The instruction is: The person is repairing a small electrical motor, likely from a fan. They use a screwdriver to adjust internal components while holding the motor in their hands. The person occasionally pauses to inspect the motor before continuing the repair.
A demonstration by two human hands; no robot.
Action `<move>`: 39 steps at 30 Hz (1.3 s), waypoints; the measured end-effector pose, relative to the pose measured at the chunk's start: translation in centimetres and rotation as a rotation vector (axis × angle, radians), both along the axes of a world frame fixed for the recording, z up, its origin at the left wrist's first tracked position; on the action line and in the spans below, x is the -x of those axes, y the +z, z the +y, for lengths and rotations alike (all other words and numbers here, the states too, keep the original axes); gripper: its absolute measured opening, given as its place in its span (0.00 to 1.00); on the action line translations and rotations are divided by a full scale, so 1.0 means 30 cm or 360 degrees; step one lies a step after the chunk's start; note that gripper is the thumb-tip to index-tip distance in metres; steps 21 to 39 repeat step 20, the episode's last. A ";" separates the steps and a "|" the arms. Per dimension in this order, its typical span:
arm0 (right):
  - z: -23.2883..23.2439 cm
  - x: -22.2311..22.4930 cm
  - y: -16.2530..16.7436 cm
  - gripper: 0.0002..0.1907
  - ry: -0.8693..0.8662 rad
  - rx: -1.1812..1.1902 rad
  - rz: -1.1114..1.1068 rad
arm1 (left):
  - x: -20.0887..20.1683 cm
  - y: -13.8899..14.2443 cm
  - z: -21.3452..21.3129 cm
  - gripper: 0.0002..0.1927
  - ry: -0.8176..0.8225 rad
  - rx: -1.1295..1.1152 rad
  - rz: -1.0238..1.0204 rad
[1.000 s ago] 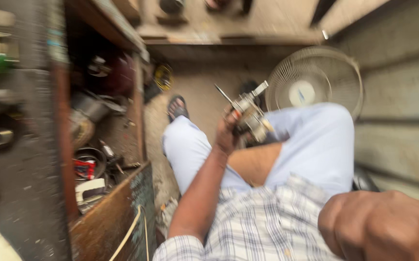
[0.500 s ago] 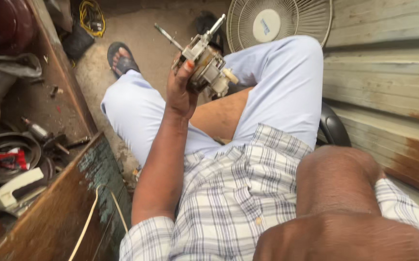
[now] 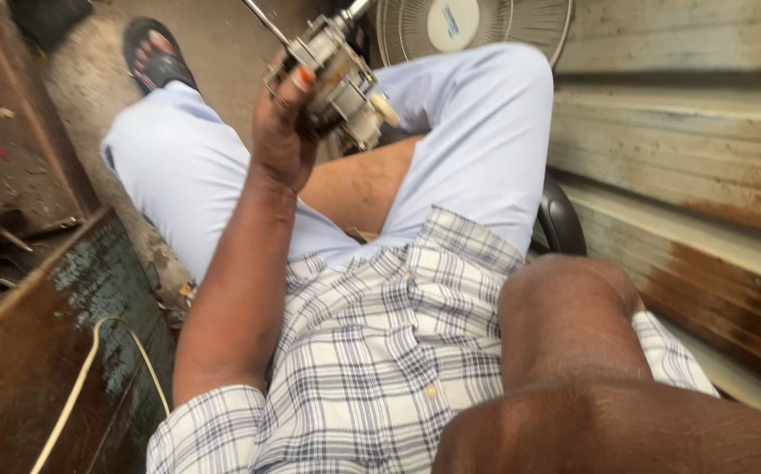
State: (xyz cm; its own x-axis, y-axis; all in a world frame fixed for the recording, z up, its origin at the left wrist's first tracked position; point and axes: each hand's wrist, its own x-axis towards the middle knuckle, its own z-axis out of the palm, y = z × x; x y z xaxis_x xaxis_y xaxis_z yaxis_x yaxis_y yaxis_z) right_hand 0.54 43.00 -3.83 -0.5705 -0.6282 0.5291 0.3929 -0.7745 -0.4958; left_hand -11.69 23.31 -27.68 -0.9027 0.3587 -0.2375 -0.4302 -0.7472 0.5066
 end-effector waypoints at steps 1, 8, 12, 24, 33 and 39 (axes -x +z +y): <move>0.000 -0.005 0.002 0.16 -0.0009 -0.0003 -0.0019 | -0.013 -0.007 -0.001 0.35 -0.0009 0.0008 0.0009; -0.015 0.080 0.021 0.20 -0.0034 -0.0047 -0.0103 | -0.041 -0.102 -0.005 0.34 0.0075 -0.0074 -0.0232; -0.045 0.157 0.051 0.22 -0.0422 -0.0343 -0.0344 | 0.017 -0.089 0.006 0.32 0.0154 -0.0220 -0.0078; 0.158 0.286 -0.444 0.31 -0.1226 -0.1902 -0.0949 | 0.087 -0.027 -0.011 0.42 0.0201 -0.0262 -0.0142; 0.158 0.286 -0.444 0.31 -0.1226 -0.1902 -0.0949 | 0.087 -0.027 -0.011 0.42 0.0201 -0.0262 -0.0142; 0.158 0.286 -0.444 0.31 -0.1226 -0.1902 -0.0949 | 0.087 -0.027 -0.011 0.42 0.0201 -0.0262 -0.0142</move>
